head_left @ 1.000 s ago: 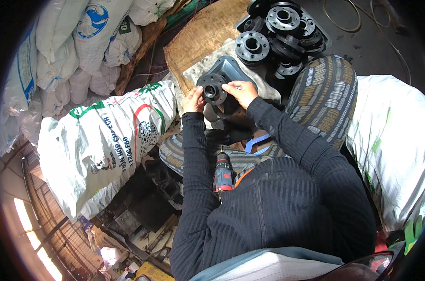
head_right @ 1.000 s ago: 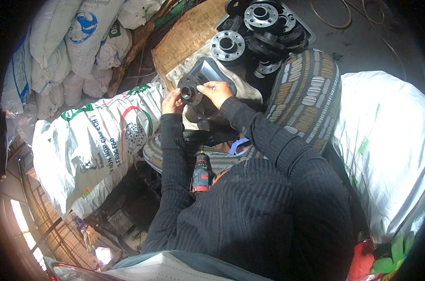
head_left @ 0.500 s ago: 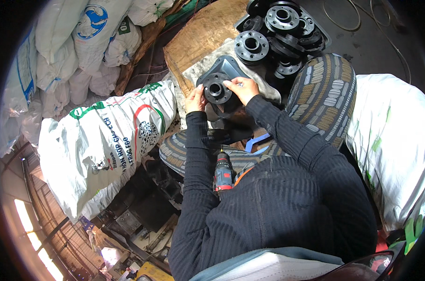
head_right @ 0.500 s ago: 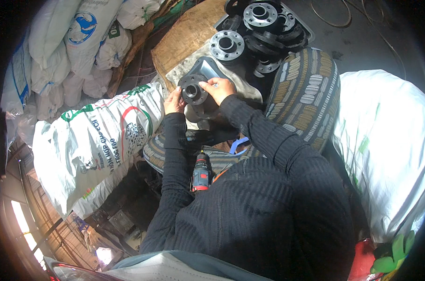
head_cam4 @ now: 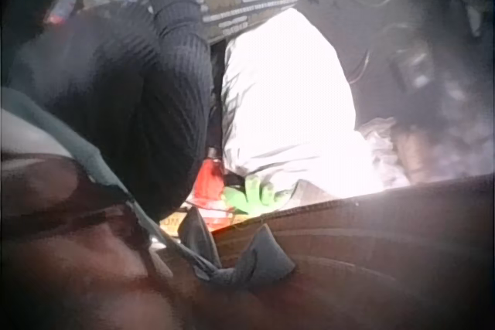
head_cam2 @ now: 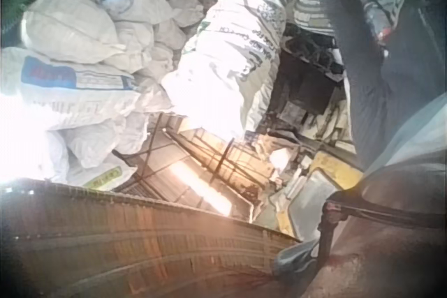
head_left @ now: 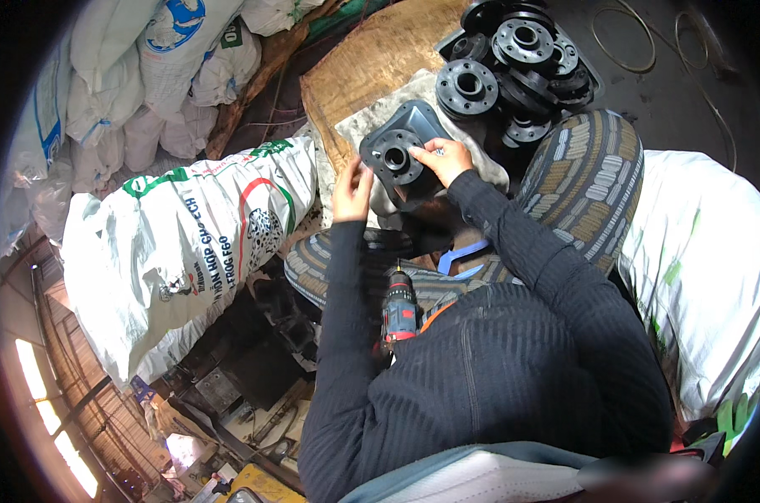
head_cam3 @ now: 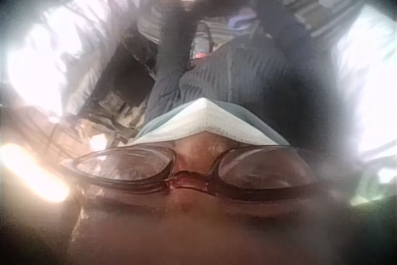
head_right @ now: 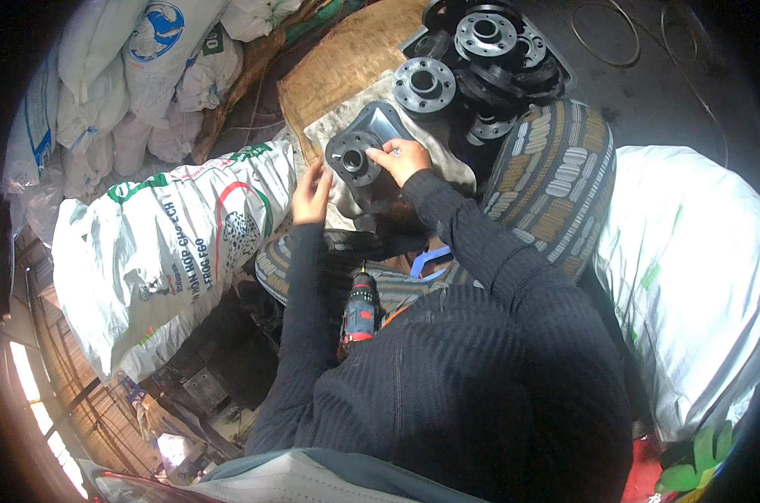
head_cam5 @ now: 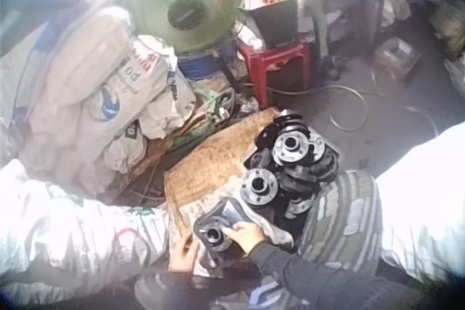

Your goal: The person sits on the floor and uses a cordless drill to fasten screws into black mechanical parts. They repeatedly pick up parts, align them, and drive screws with the drill, then place the assembled units aside.

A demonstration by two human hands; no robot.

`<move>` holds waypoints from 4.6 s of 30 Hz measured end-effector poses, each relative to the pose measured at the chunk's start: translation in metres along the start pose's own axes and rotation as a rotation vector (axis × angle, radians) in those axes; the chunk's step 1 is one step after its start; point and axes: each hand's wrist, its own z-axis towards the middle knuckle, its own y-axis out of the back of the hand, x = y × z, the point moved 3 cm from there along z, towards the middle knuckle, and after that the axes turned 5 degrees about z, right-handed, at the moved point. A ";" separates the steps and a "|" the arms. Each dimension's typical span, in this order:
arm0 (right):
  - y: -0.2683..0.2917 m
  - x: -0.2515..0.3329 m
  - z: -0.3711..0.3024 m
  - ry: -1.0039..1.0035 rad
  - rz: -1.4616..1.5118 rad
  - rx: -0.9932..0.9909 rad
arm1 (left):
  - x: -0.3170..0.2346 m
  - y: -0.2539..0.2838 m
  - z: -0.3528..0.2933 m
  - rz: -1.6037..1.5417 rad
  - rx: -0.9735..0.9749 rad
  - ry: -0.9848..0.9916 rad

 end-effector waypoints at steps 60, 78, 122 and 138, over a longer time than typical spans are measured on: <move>0.005 0.007 -0.001 0.018 -0.072 -0.034 | -0.125 0.092 -0.021 -0.303 0.197 0.529; 0.005 0.010 -0.003 -0.013 -0.051 -0.026 | -0.169 0.087 0.000 0.385 0.385 0.382; 0.008 0.017 0.002 -0.007 -0.051 0.094 | -0.122 0.092 0.014 0.494 0.541 0.099; 0.016 0.037 -0.038 -0.508 1.474 0.651 | -0.179 0.064 -0.105 0.428 0.291 -0.298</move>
